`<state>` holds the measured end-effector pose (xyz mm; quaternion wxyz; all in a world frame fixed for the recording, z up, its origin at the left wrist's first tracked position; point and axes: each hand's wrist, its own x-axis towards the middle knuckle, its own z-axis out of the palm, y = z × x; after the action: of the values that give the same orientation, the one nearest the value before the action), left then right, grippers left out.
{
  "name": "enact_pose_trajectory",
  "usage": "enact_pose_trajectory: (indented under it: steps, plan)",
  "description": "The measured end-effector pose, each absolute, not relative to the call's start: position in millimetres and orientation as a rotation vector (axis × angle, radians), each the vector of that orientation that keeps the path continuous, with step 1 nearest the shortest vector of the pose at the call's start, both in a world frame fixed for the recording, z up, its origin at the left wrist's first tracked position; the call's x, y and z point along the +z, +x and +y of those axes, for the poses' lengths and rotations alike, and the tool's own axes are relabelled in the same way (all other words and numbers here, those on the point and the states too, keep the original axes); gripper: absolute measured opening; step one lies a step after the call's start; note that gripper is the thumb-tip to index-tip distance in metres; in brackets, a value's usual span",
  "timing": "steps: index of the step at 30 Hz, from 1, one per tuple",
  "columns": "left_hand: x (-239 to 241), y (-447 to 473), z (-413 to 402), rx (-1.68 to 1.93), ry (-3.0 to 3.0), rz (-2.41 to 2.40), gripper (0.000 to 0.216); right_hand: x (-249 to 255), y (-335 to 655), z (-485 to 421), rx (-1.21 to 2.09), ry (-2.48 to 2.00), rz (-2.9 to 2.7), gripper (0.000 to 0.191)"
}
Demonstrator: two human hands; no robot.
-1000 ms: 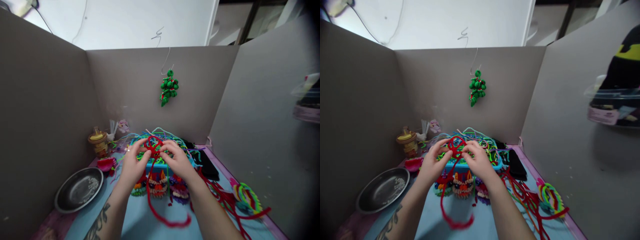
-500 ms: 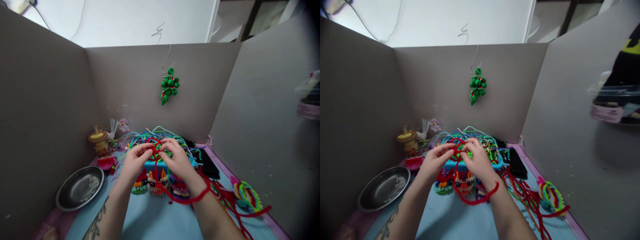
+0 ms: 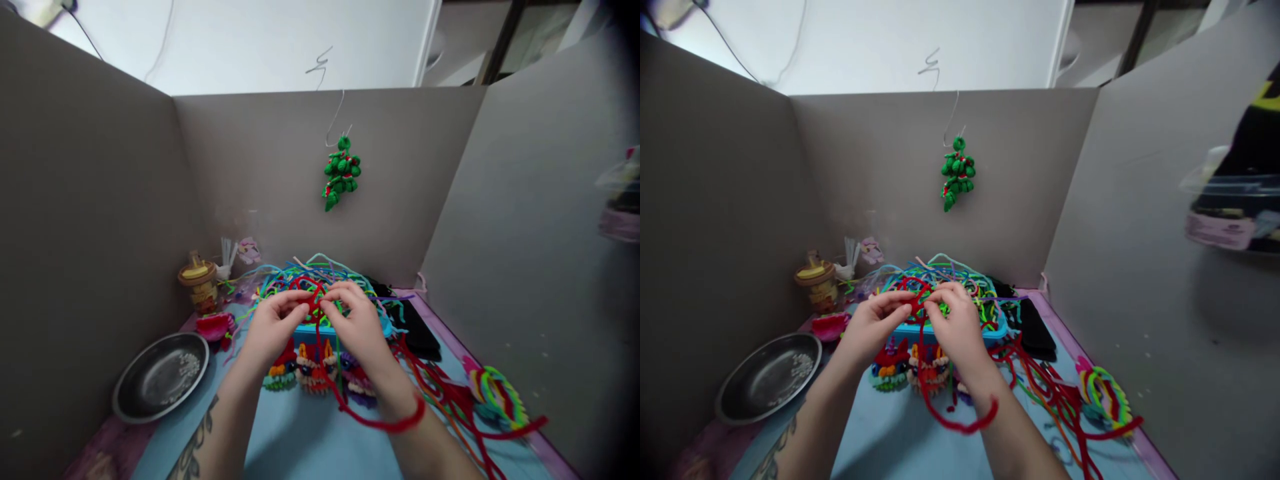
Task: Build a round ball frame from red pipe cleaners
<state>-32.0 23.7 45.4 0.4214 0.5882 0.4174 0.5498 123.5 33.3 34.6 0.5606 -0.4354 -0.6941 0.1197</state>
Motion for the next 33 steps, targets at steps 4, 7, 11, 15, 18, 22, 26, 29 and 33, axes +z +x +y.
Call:
enact_pose_trajectory:
  steps: [4,7,11,15,18,22,26,29,33]
  plan:
    - [45.5,-33.4,22.9,1.366,1.513,1.051,0.019,35.9,123.6,32.6,0.228,-1.044,-1.685,0.011]
    - [46.8,-33.2,21.7,1.369,1.508,1.049,0.02,35.6,121.4,31.5,0.182,-1.048,-1.737,0.012]
    - [46.9,-33.4,21.5,1.368,1.517,1.036,0.02,35.7,120.4,30.8,0.175,-1.028,-1.777,0.013]
    - [45.4,-34.7,22.4,1.36,1.507,1.019,0.021,36.9,121.9,30.4,0.207,-0.944,-1.828,0.013]
    - [44.6,-35.6,23.0,1.331,1.481,0.997,0.022,38.1,122.2,30.0,0.216,-0.912,-1.823,0.012]
    - [44.1,-35.5,23.4,1.325,1.444,0.958,0.023,39.7,120.5,29.0,0.278,-0.921,-1.687,0.008]
    - [43.7,-34.8,23.2,1.336,1.399,0.899,0.022,39.9,118.1,26.3,0.259,-0.906,-1.582,0.004]
    - [44.1,-33.8,23.1,1.344,1.366,0.864,0.022,38.2,116.5,24.3,0.214,-0.906,-1.542,0.004]
    - [44.8,-31.6,23.2,1.358,1.373,0.842,0.021,34.4,115.3,23.8,0.165,-0.89,-1.508,0.002]
